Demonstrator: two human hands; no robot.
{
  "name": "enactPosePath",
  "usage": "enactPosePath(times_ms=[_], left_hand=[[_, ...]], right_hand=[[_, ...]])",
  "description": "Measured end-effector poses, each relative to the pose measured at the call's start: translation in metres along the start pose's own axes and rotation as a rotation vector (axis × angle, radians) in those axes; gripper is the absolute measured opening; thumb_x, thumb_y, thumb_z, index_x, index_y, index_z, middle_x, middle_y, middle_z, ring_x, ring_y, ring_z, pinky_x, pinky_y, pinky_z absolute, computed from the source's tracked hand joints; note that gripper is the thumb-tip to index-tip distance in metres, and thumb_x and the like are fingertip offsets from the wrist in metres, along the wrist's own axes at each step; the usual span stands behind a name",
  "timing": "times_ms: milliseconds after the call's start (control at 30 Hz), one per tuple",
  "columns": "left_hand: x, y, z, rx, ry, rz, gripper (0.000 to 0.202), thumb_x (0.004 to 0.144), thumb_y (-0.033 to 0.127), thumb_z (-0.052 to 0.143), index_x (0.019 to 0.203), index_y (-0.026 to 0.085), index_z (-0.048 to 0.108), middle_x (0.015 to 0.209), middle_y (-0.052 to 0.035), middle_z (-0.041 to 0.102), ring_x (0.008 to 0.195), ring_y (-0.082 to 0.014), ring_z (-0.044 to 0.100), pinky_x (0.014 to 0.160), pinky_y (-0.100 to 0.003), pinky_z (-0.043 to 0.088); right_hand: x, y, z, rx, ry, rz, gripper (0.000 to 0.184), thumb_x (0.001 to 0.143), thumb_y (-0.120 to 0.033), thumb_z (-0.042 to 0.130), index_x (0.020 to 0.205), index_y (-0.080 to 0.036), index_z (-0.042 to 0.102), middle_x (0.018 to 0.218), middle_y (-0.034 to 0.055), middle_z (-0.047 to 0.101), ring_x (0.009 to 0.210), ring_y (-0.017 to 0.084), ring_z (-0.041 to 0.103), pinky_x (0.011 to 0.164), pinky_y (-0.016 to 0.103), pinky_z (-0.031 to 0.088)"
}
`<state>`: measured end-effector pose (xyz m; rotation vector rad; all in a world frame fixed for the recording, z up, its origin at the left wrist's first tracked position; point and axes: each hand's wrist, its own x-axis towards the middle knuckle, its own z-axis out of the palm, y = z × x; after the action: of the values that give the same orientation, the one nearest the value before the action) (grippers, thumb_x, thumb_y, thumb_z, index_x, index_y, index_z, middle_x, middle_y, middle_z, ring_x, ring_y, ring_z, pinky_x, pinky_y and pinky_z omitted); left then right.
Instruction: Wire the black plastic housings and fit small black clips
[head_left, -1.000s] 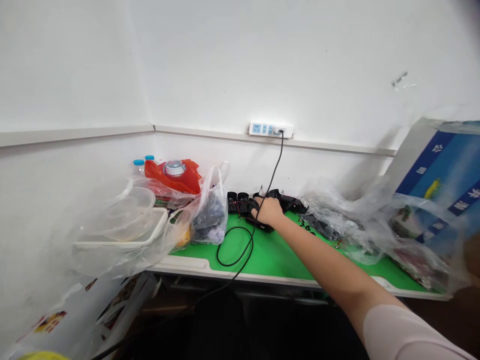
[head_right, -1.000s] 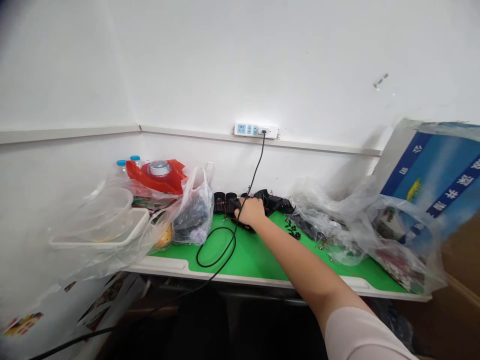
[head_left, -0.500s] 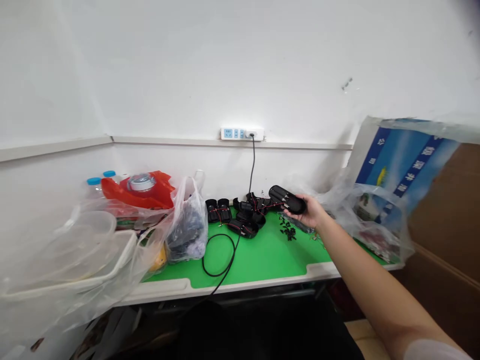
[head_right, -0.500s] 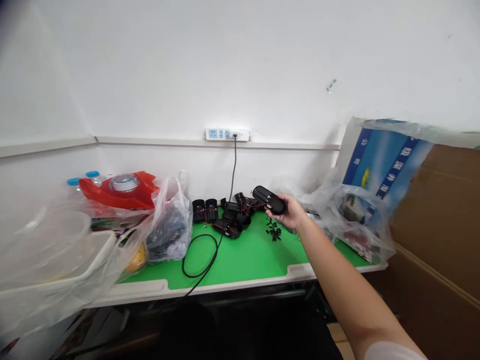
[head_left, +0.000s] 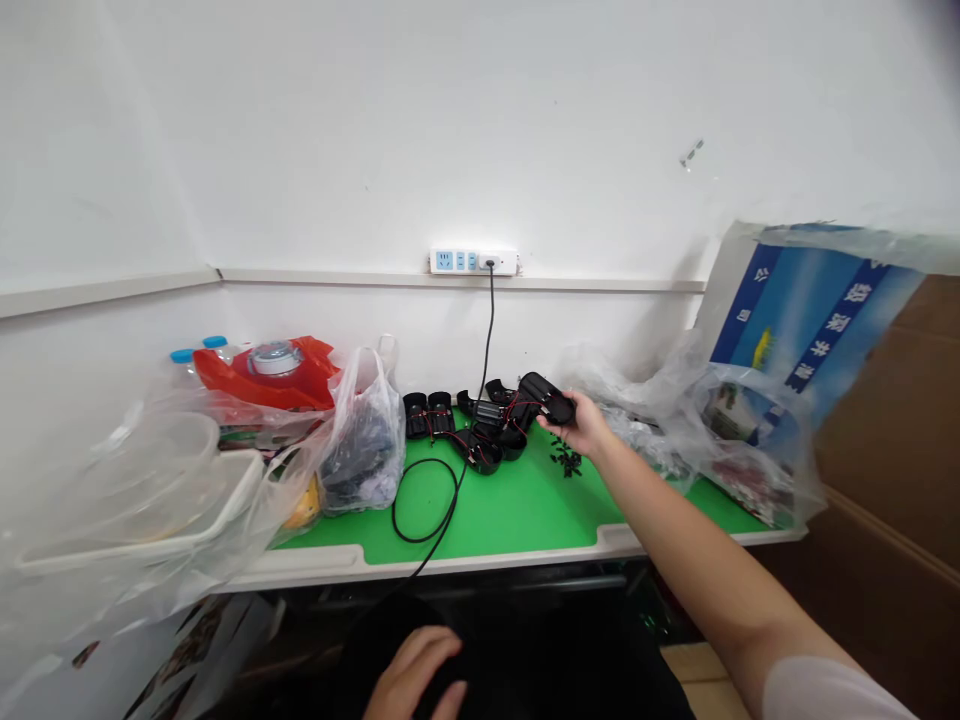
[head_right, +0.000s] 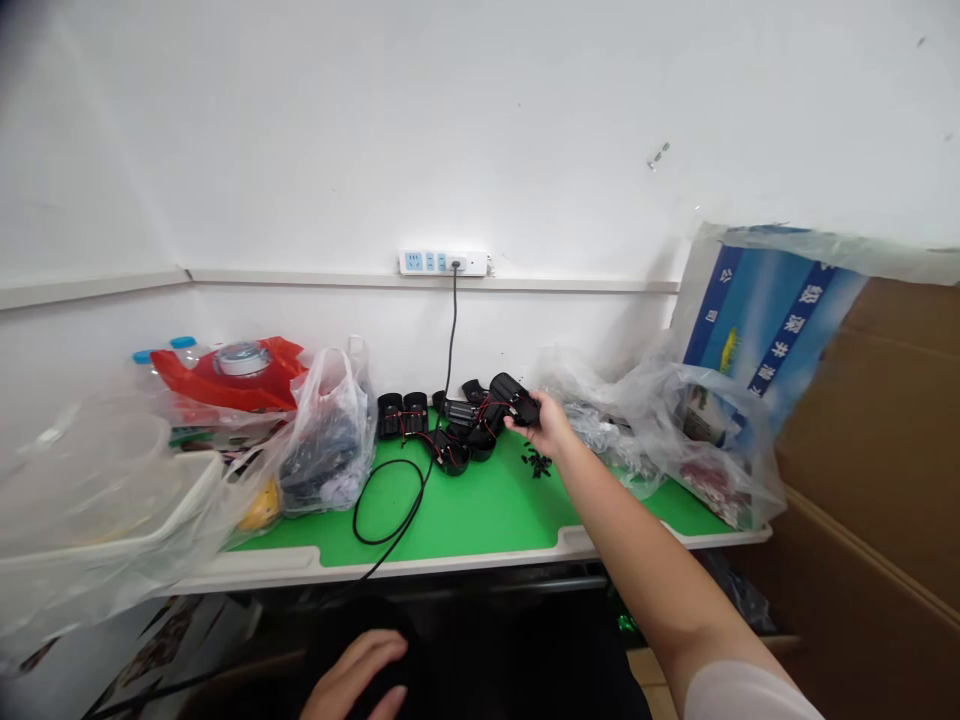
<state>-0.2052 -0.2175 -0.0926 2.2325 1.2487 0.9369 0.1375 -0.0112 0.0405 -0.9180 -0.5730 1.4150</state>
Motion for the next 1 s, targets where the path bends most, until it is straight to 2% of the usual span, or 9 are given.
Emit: enactPosePath(times_ms=[133,200,300,367,433,533,600,833,1000], left_hand=[[0.056,0.070,0.005,-0.201,-0.034,0.052,0.026,0.078,0.031,0.057,0.104,0.030,0.062,0.111,-0.0025,0.063,0.104,-0.0113,0.059,0.095,-0.023,0.051],[0.087,0.088,0.008,-0.339,-0.011,0.029,0.024,0.080,0.032,0.055,0.101,0.026,0.062,0.111,-0.0043,0.061,0.103,-0.0115,0.058,0.094,-0.024,0.050],[0.145,0.096,0.013,-0.564,0.065,-0.051,0.027,0.081,0.036,0.051,0.103,0.021,0.060,0.112,-0.0069,0.060,0.101,-0.0127,0.059,0.090,-0.025,0.051],[0.191,0.091,0.016,-0.582,0.151,-0.146,0.032,0.082,0.035,0.048,0.108,0.019,0.058,0.112,-0.0082,0.061,0.101,-0.0135,0.059,0.091,-0.026,0.050],[0.238,0.080,0.018,-0.432,0.231,-0.237,0.034,0.083,0.028,0.044,0.113,0.016,0.055,0.117,-0.0106,0.060,0.105,-0.0145,0.058,0.096,-0.027,0.047],[0.296,0.058,0.019,-0.195,0.263,-0.341,0.032,0.082,0.020,0.041,0.107,0.012,0.059,0.117,-0.0156,0.059,0.110,-0.0196,0.056,0.100,-0.034,0.043],[0.322,0.044,0.020,-0.139,0.258,-0.372,0.029,0.079,0.019,0.045,0.102,0.010,0.061,0.113,-0.0189,0.060,0.109,-0.0234,0.056,0.100,-0.038,0.041],[0.364,0.015,0.024,-0.123,0.136,-0.322,0.028,0.073,0.020,0.060,0.099,0.014,0.065,0.102,-0.0095,0.068,0.093,-0.0137,0.061,0.088,-0.024,0.047],[0.372,0.007,0.007,-0.107,0.130,-0.283,0.027,0.068,0.023,0.066,0.094,0.015,0.068,0.096,-0.0076,0.069,0.084,-0.0129,0.061,0.085,-0.024,0.047]], right_hand=[[0.014,0.014,0.014,0.024,-0.031,-0.002,0.013,0.085,-0.024,0.040,0.089,-0.016,0.050,0.071,0.0055,0.063,0.064,0.016,0.060,0.059,0.032,0.057],[0.022,0.018,0.019,0.028,-0.040,0.003,0.014,0.085,-0.025,0.040,0.089,-0.016,0.050,0.070,0.0051,0.062,0.062,0.016,0.060,0.059,0.033,0.056],[0.030,0.022,0.023,0.021,-0.056,0.014,0.017,0.085,-0.026,0.039,0.091,-0.015,0.050,0.071,0.0058,0.063,0.061,0.016,0.060,0.060,0.033,0.056],[0.035,0.023,0.023,0.015,-0.063,0.027,0.019,0.085,-0.028,0.038,0.091,-0.015,0.051,0.071,0.0069,0.064,0.062,0.016,0.061,0.061,0.033,0.056],[0.039,0.024,0.021,0.013,-0.066,0.045,0.022,0.085,-0.029,0.037,0.092,-0.014,0.051,0.071,0.0076,0.064,0.063,0.017,0.062,0.062,0.033,0.056],[0.044,0.023,0.017,0.009,-0.080,0.084,0.025,0.084,-0.030,0.036,0.093,-0.013,0.052,0.071,0.0082,0.064,0.064,0.019,0.064,0.060,0.033,0.055],[0.047,0.022,0.013,0.002,-0.096,0.114,0.027,0.083,-0.031,0.037,0.093,-0.012,0.054,0.071,0.0086,0.065,0.062,0.020,0.064,0.055,0.032,0.054],[0.054,0.017,-0.002,-0.008,-0.145,0.147,0.028,0.083,-0.032,0.038,0.094,-0.013,0.054,0.070,0.0070,0.066,0.057,0.019,0.064,0.047,0.028,0.050],[0.060,0.018,-0.011,0.003,-0.170,0.144,0.027,0.083,-0.032,0.039,0.094,-0.013,0.054,0.069,0.0066,0.066,0.056,0.019,0.064,0.046,0.030,0.051]])
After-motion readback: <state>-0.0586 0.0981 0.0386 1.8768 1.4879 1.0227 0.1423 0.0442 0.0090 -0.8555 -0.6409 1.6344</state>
